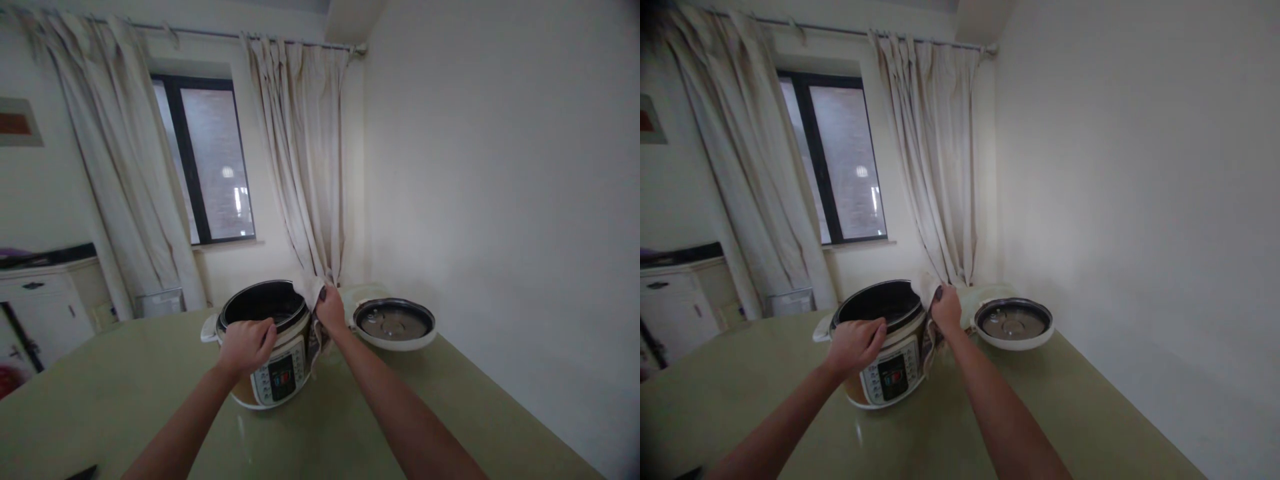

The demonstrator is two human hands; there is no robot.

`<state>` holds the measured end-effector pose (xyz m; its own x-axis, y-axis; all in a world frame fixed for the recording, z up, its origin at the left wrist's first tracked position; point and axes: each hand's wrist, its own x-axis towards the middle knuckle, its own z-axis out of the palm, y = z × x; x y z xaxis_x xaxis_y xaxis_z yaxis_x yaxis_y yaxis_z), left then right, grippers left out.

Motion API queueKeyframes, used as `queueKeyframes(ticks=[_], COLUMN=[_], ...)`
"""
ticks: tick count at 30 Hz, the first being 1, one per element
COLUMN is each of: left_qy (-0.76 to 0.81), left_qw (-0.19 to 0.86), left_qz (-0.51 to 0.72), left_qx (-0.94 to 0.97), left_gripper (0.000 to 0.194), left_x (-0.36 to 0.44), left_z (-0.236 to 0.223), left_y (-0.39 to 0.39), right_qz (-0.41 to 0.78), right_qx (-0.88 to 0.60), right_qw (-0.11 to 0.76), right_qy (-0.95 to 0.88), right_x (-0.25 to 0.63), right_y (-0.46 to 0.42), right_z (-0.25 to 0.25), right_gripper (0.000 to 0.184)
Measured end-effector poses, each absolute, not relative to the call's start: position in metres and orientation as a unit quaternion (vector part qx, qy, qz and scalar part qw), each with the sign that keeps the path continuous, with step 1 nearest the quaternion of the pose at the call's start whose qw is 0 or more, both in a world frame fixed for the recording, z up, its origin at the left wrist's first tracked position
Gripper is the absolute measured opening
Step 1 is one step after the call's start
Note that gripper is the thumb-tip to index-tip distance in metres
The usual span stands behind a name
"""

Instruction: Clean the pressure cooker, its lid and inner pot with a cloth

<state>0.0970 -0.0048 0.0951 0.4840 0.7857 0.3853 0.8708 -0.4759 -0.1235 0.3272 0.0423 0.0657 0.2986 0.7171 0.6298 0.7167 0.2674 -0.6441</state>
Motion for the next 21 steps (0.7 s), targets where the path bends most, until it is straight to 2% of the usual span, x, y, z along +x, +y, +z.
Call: queueKeyframes(ticks=[3, 6, 8, 12, 16, 21], left_qy=[-0.49, -0.492, -0.494, -0.496, -0.495, -0.487], left_qw=[0.15, 0.148, 0.15, 0.154, 0.16, 0.16], left_qz=[-0.143, -0.15, -0.154, -0.155, -0.155, -0.151], left_qx=[-0.847, -0.845, -0.843, -0.841, -0.84, -0.846], left_gripper=[0.053, 0.056, 0.058, 0.061, 0.061, 0.059], left_x=[0.097, 0.096, 0.095, 0.097, 0.097, 0.095], left_z=[0.095, 0.093, 0.092, 0.094, 0.094, 0.089], left_y=[-0.006, -0.005, -0.004, -0.004, -0.004, -0.001], right_qz=[0.002, -0.007, 0.0, -0.012, -0.054, -0.059], right_qx=[-0.62, -0.546, -0.496, -0.499, -0.566, -0.69], right_qw=[0.557, 0.595, 0.586, 0.522, 0.468, 0.359], right_qy=[-0.552, -0.59, -0.641, -0.692, -0.677, -0.626], right_x=[0.318, 0.296, 0.287, 0.291, 0.313, 0.331], right_y=[0.031, -0.009, -0.034, -0.048, -0.017, 0.033], right_z=[0.051, 0.027, 0.017, 0.026, 0.055, 0.092], right_gripper=[0.046, 0.054, 0.053, 0.057, 0.06, 0.042])
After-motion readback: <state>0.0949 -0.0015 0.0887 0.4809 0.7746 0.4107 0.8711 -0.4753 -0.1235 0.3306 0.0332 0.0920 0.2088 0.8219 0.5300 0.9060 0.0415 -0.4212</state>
